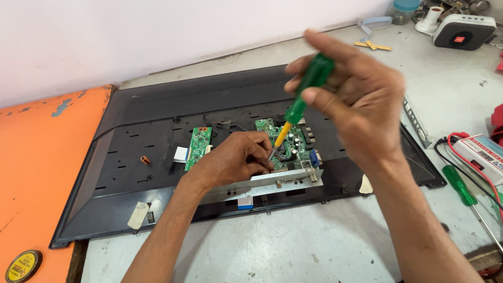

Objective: The person uses a screwdriver to remove screws from a metal bracket and circuit boards inside a disassembled television chassis. They remove the bracket and then lift the main circuit board out of the chassis.

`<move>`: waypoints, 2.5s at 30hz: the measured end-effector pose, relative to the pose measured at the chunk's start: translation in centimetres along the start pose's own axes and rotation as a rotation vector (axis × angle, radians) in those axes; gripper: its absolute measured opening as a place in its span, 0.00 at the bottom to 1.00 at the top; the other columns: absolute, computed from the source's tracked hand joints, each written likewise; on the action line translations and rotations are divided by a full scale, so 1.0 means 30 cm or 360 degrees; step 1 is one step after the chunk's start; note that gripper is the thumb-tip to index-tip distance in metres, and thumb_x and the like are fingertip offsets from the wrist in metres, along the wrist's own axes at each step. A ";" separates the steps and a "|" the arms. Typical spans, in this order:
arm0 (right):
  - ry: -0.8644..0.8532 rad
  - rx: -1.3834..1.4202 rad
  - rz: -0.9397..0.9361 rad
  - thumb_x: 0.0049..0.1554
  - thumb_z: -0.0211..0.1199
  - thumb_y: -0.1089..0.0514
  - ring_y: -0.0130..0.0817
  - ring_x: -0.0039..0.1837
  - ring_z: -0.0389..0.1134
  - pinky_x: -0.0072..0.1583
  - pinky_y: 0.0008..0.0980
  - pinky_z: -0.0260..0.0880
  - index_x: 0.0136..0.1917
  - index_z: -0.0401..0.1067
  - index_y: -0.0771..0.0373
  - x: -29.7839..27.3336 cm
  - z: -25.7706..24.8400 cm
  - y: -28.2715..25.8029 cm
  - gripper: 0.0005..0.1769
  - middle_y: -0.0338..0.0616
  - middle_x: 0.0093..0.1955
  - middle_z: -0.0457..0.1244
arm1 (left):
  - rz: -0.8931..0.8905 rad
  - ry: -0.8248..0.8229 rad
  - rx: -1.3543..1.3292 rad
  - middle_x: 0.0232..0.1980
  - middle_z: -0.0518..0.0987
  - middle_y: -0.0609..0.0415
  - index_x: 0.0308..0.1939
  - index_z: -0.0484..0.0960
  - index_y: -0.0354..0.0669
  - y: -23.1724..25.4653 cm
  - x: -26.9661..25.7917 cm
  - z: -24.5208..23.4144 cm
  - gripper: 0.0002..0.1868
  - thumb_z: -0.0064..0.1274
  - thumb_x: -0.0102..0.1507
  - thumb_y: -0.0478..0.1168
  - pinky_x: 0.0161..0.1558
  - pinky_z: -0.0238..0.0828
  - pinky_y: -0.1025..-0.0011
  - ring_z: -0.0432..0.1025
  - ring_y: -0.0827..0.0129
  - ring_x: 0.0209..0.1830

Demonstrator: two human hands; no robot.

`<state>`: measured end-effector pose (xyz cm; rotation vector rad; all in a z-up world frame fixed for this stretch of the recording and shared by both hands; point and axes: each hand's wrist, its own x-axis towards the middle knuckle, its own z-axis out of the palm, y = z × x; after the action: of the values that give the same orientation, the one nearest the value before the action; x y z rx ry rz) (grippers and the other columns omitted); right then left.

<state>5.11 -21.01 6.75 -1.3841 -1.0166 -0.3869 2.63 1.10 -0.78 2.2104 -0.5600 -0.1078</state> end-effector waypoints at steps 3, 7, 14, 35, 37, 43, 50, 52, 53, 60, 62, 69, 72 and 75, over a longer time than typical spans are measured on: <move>0.0240 0.0120 0.0086 0.57 0.62 0.77 0.40 0.57 0.75 0.59 0.35 0.83 0.70 0.64 0.70 0.008 -0.033 -0.012 0.28 0.55 0.58 0.69 | 0.0123 0.0050 0.0105 0.38 0.78 0.60 0.35 0.90 0.42 -0.007 -0.011 -0.001 0.07 0.65 0.54 0.29 0.38 0.78 0.74 0.76 0.74 0.34; 0.0279 0.0139 -0.0115 0.61 0.65 0.78 0.42 0.60 0.75 0.63 0.37 0.83 0.73 0.65 0.70 0.016 -0.081 0.009 0.29 0.57 0.59 0.68 | 0.0238 0.0127 0.0103 0.37 0.78 0.58 0.36 0.90 0.40 -0.003 -0.022 -0.003 0.09 0.64 0.52 0.27 0.35 0.76 0.72 0.76 0.73 0.33; 0.0508 0.0057 -0.0219 0.64 0.65 0.79 0.40 0.57 0.74 0.62 0.35 0.82 0.72 0.64 0.73 0.002 -0.110 0.001 0.26 0.56 0.59 0.68 | 0.0134 0.0310 0.0328 0.36 0.81 0.57 0.36 0.88 0.40 0.084 -0.047 -0.028 0.07 0.62 0.55 0.29 0.34 0.74 0.66 0.78 0.65 0.31; 0.0558 -0.0350 -0.0246 0.73 0.63 0.73 0.40 0.60 0.74 0.65 0.36 0.81 0.78 0.55 0.70 -0.167 -0.293 -0.225 0.26 0.52 0.61 0.64 | 0.0642 0.0488 0.0145 0.42 0.82 0.39 0.59 0.69 0.39 0.354 0.700 0.859 0.19 0.45 0.65 0.41 0.45 0.71 0.48 0.76 0.43 0.44; 0.0538 -0.0377 -0.0196 0.74 0.62 0.72 0.40 0.61 0.74 0.66 0.36 0.81 0.78 0.54 0.69 -0.144 -0.271 -0.229 0.26 0.52 0.61 0.63 | 0.0733 0.0591 0.0079 0.42 0.80 0.43 0.57 0.71 0.36 0.343 0.668 0.870 0.19 0.47 0.64 0.39 0.47 0.69 0.52 0.75 0.47 0.45; 0.0363 -0.0636 -0.0370 0.74 0.60 0.71 0.39 0.60 0.71 0.62 0.36 0.81 0.77 0.55 0.71 -0.090 -0.245 -0.134 0.24 0.53 0.62 0.62 | 0.1056 0.0583 0.0904 0.37 0.77 0.54 0.35 0.77 0.42 0.195 0.293 0.754 0.06 0.55 0.56 0.37 0.43 0.69 0.65 0.74 0.62 0.45; 0.0143 -0.0573 -0.0390 0.66 0.67 0.71 0.38 0.56 0.74 0.57 0.32 0.84 0.75 0.62 0.74 -0.065 -0.148 -0.023 0.27 0.55 0.57 0.67 | 0.0722 0.1319 0.0325 0.32 0.79 0.52 0.36 0.81 0.39 0.159 -0.050 0.359 0.08 0.55 0.54 0.28 0.33 0.71 0.64 0.74 0.61 0.30; 0.0093 -0.0619 -0.0404 0.63 0.70 0.70 0.35 0.52 0.75 0.53 0.28 0.84 0.73 0.64 0.73 -0.052 -0.124 -0.016 0.28 0.54 0.53 0.69 | 0.0475 0.1213 0.0165 0.33 0.80 0.52 0.41 0.83 0.38 0.173 -0.030 0.293 0.06 0.56 0.60 0.31 0.32 0.71 0.66 0.75 0.61 0.29; 0.0087 -0.0645 -0.0384 0.61 0.70 0.70 0.35 0.51 0.75 0.51 0.28 0.84 0.71 0.65 0.74 -0.050 -0.115 -0.017 0.28 0.54 0.52 0.69 | 0.0352 0.1157 0.0082 0.34 0.81 0.51 0.44 0.84 0.37 0.181 -0.022 0.276 0.07 0.57 0.64 0.33 0.31 0.71 0.66 0.75 0.60 0.29; 0.0098 -0.0729 -0.0186 0.55 0.67 0.72 0.37 0.50 0.76 0.51 0.32 0.84 0.67 0.64 0.76 -0.047 -0.105 -0.029 0.27 0.56 0.51 0.68 | 0.0040 0.0888 0.0017 0.32 0.84 0.52 0.46 0.87 0.43 0.186 0.029 0.237 0.10 0.59 0.63 0.39 0.35 0.72 0.62 0.76 0.60 0.30; 0.0121 -0.0741 -0.0124 0.55 0.67 0.72 0.39 0.52 0.76 0.52 0.33 0.85 0.67 0.63 0.77 -0.063 -0.112 -0.009 0.29 0.57 0.51 0.68 | 0.0038 0.0843 0.0033 0.34 0.85 0.51 0.47 0.87 0.43 0.171 0.040 0.228 0.09 0.59 0.63 0.38 0.36 0.72 0.60 0.77 0.58 0.31; -0.0075 -0.0722 0.0128 0.58 0.62 0.70 0.43 0.60 0.77 0.59 0.38 0.82 0.77 0.54 0.63 -0.116 -0.173 0.015 0.37 0.58 0.61 0.65 | -0.0096 0.0516 -0.0049 0.33 0.82 0.51 0.61 0.78 0.42 0.145 0.032 0.226 0.26 0.58 0.58 0.33 0.40 0.71 0.61 0.76 0.60 0.33; -0.0178 -0.0786 0.0131 0.55 0.63 0.68 0.44 0.59 0.76 0.58 0.39 0.82 0.76 0.53 0.60 -0.106 -0.198 0.036 0.38 0.59 0.60 0.65 | -0.0175 0.0402 -0.0040 0.40 0.82 0.52 0.68 0.76 0.46 0.141 0.040 0.233 0.30 0.58 0.60 0.34 0.44 0.70 0.60 0.75 0.63 0.39; -0.0177 -0.0832 0.0211 0.55 0.63 0.67 0.44 0.59 0.77 0.58 0.40 0.81 0.75 0.52 0.61 -0.109 -0.204 0.039 0.38 0.59 0.60 0.65 | -0.0035 0.0412 0.0138 0.47 0.81 0.51 0.68 0.77 0.45 0.143 0.038 0.232 0.31 0.57 0.60 0.31 0.45 0.70 0.58 0.74 0.60 0.42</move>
<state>6.43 -27.48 4.31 -1.9495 -0.9420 -0.5033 0.30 -6.73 -1.97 2.2693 -0.4028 0.1925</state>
